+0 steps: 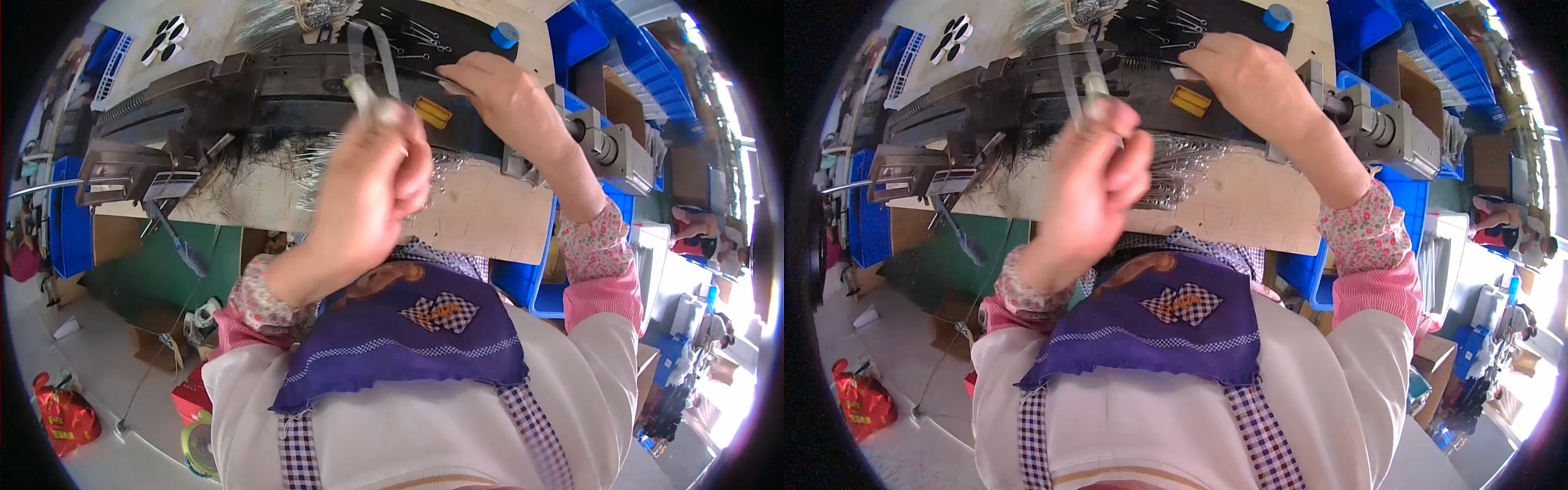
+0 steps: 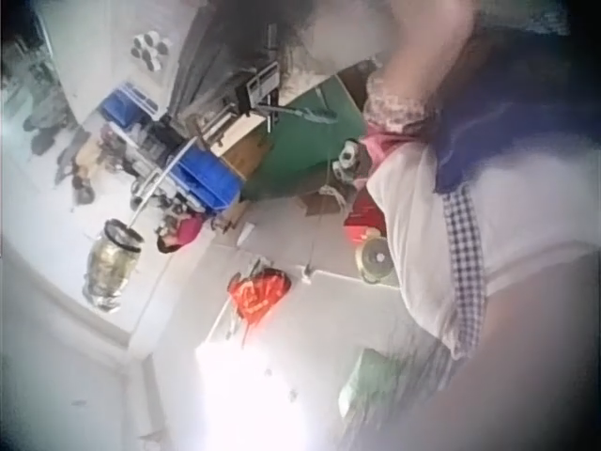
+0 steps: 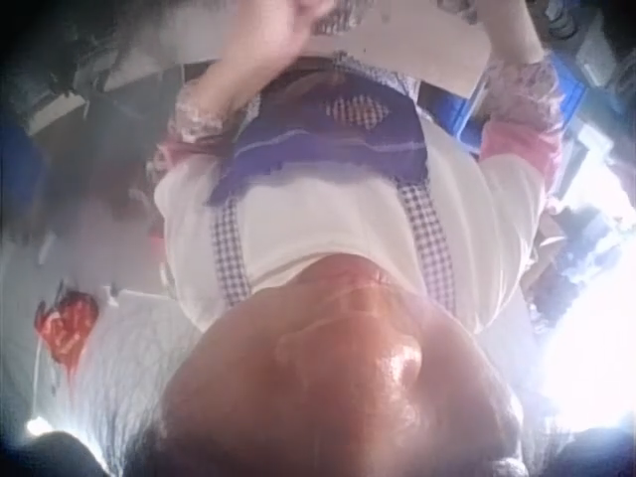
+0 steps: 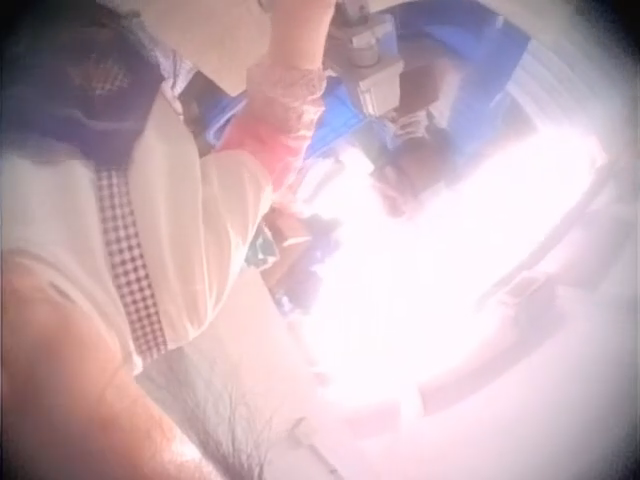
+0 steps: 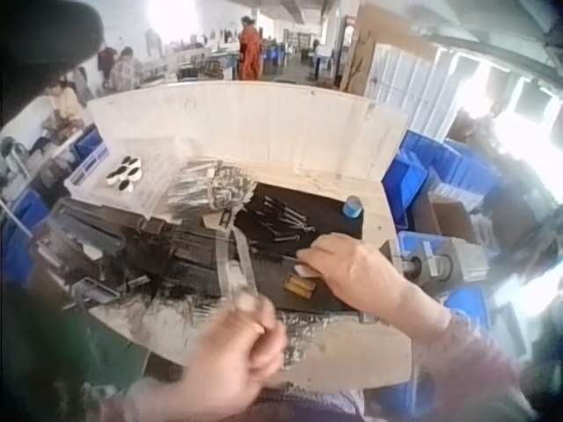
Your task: Assembling industrial wire brushes by inserting wire bristles into metal sleeves and using a machine to crimp or secure them.
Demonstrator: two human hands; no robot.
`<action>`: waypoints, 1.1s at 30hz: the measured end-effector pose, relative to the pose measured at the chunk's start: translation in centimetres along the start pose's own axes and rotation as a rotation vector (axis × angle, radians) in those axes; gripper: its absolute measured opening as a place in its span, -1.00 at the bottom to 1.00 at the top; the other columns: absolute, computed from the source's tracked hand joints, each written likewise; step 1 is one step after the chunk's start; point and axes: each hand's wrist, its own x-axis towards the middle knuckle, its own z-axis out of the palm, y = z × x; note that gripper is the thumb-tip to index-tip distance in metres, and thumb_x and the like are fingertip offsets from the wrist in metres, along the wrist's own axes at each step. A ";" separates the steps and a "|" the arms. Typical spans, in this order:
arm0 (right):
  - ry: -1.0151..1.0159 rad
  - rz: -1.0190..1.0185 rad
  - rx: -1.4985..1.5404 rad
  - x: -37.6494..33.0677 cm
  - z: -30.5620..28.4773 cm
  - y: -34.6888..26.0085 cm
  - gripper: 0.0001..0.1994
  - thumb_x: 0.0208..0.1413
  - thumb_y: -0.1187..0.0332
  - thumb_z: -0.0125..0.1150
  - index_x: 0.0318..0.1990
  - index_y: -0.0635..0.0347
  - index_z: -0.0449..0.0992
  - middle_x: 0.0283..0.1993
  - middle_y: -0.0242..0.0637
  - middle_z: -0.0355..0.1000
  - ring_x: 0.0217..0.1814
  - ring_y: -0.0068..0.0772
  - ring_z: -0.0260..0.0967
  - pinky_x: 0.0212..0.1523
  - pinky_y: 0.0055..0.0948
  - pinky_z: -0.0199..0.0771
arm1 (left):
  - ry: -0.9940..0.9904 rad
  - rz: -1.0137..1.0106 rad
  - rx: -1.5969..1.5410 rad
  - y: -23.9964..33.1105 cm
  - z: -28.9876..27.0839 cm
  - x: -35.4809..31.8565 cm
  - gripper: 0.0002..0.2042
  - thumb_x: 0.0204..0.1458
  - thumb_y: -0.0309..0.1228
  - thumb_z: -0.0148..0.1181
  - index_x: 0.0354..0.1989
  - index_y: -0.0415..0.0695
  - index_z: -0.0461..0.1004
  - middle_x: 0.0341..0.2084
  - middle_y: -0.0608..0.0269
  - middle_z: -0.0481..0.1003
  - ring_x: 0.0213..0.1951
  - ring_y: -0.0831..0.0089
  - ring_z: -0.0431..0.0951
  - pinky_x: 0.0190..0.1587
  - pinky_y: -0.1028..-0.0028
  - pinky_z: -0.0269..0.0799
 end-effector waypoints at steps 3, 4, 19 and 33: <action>-0.045 -0.045 0.003 0.6 0.0 -0.6 -0.72 -0.06 0.52 0.19 -0.12 0.22 0.51 -0.28 -0.24 0.42 -0.18 -0.19 0.43 -0.22 -0.32 0.50 | -0.130 -0.075 -0.437 4.2 -2.4 -0.7 -0.80 0.29 -0.30 -0.08 -0.26 -0.13 0.41 -0.42 0.39 0.28 -0.72 0.74 -0.01 -0.76 0.70 -0.18; -0.068 -0.043 -0.021 1.0 0.2 -0.7 -0.71 -0.12 0.56 0.18 -0.15 0.25 0.50 -0.29 -0.23 0.39 -0.18 -0.18 0.41 -0.23 -0.30 0.50 | -0.249 -0.075 -0.679 5.4 -3.7 -0.8 -0.78 0.30 -0.34 -0.13 -0.20 -0.16 0.45 -0.40 0.33 0.28 -0.75 0.75 0.01 -0.79 0.70 -0.13; -0.235 0.101 0.148 5.9 0.8 2.9 -0.84 -0.07 0.38 0.25 -0.32 0.25 0.52 -0.36 -0.16 0.40 -0.22 -0.08 0.43 -0.21 -0.25 0.45 | -0.245 0.216 1.194 -2.0 -5.4 9.2 -0.76 0.04 -0.28 0.14 -0.39 -0.20 0.61 -0.59 0.06 0.53 -0.52 0.30 0.55 -0.43 0.39 0.38; 0.151 -0.080 0.489 5.2 2.5 -0.5 -0.89 0.06 0.40 0.18 -0.28 0.20 0.53 -0.33 -0.24 0.50 -0.26 -0.15 0.47 -0.21 -0.33 0.50 | 0.027 1.454 2.036 6.1 -5.1 5.8 -0.87 -0.21 -0.59 0.23 -0.43 -0.15 0.53 -0.52 0.32 0.47 -0.39 0.31 0.50 -0.36 0.40 0.45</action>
